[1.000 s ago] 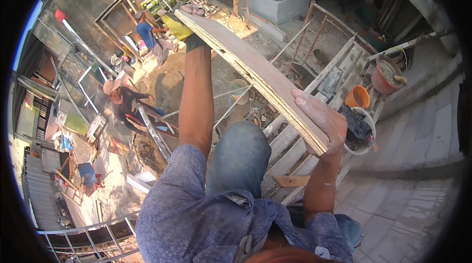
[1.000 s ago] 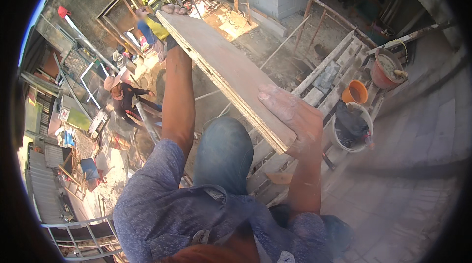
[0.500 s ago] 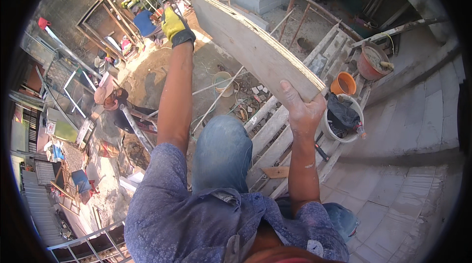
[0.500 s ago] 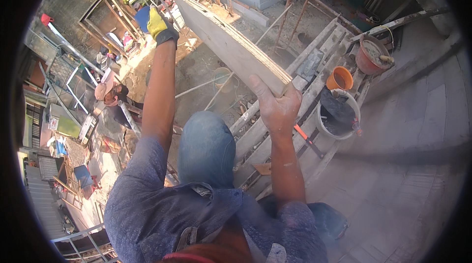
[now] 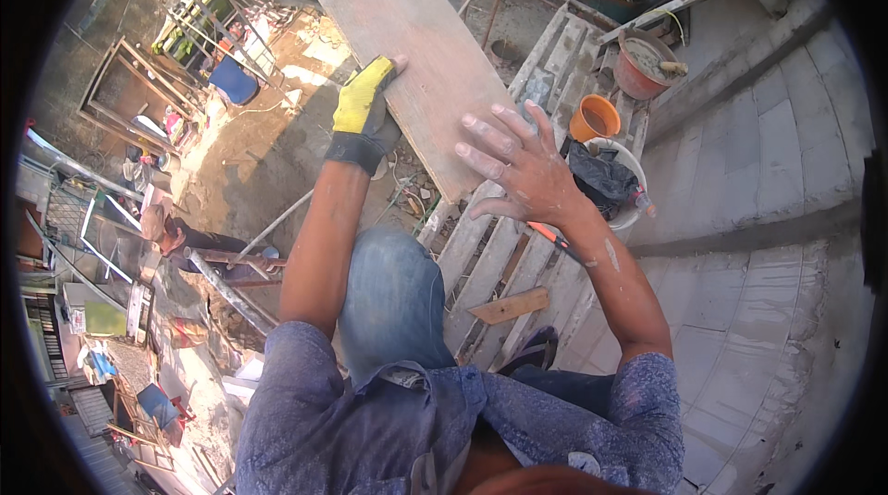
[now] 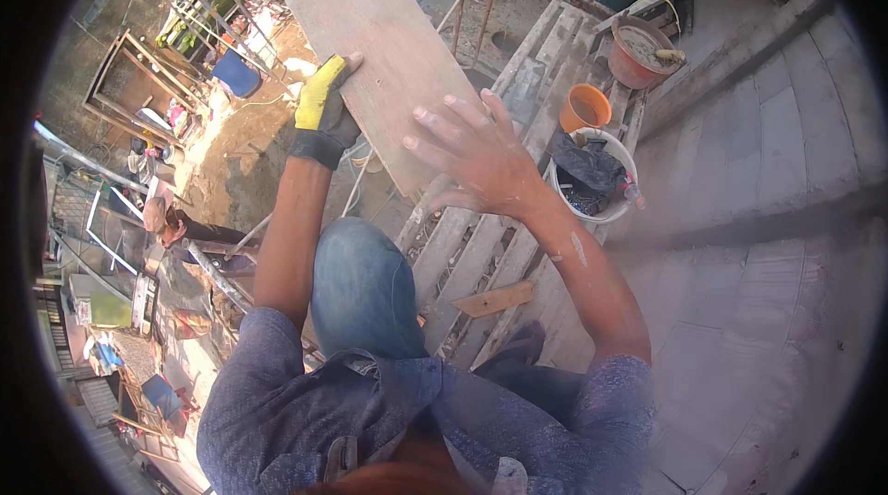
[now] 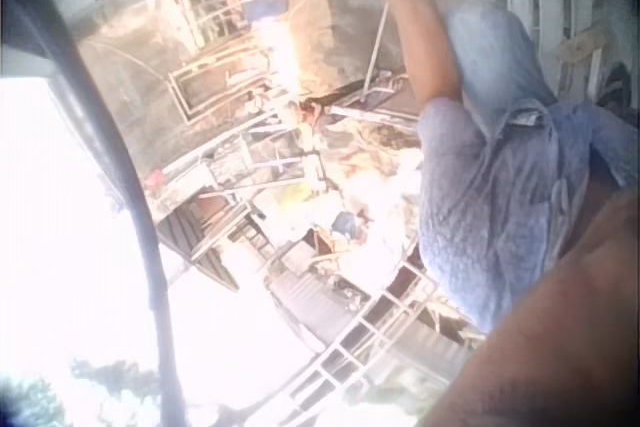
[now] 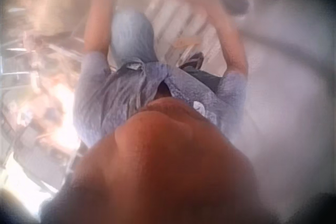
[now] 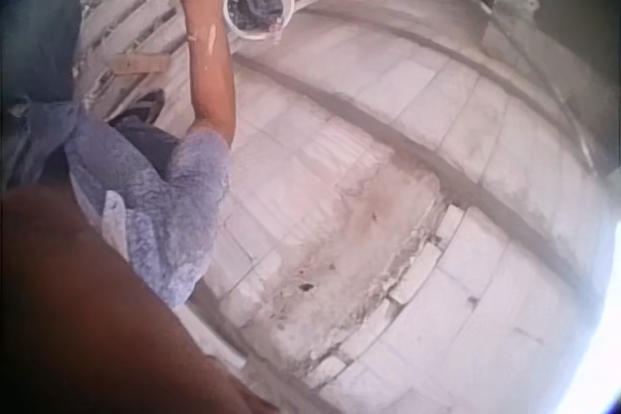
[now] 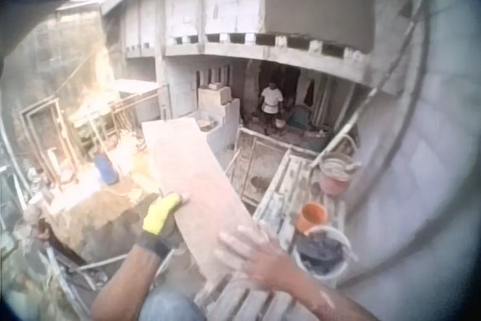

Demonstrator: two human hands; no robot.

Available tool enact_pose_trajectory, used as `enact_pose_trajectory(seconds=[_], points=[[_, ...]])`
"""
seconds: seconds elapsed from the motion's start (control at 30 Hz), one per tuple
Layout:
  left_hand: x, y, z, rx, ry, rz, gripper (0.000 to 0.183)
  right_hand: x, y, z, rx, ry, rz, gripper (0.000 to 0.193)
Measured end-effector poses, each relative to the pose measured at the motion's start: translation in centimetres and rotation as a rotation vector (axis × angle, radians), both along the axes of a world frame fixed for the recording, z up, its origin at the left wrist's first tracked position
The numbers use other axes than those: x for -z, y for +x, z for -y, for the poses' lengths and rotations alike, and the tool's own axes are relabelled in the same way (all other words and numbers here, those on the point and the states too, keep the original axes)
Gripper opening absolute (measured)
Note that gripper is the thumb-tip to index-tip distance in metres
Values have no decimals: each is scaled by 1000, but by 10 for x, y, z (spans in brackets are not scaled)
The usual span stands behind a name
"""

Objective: The person uses a hammer to repeatedly strike a piece of wood held in their left hand. They are positioned on a wooden scaffold at a construction site. The person adjusts the wood and continues to hit it with the hammer throughout the clip.

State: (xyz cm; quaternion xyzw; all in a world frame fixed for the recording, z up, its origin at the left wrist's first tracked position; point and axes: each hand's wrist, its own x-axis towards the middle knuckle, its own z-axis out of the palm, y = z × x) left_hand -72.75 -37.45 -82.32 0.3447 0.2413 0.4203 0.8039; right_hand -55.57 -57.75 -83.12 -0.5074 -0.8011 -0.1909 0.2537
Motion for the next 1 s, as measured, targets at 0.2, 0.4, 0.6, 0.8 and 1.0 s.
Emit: enact_pose_trajectory(seconds=[0.2,0.4,0.6,0.8,1.0], points=[[2,8,8,-51,-55,87,49,156,86,127,284,-697,-131,88],[-2,4,22,11,-39,118,49,316,-2,229,124,-1130,174,84],[-4,-2,23,-85,8,34,45,273,20,191,283,-1118,-548,65],[-8,21,33,-94,70,-16,41,40,93,94,180,-439,-1399,73],[-39,48,61,44,128,-105,37,-110,37,15,308,-326,-1077,50]])
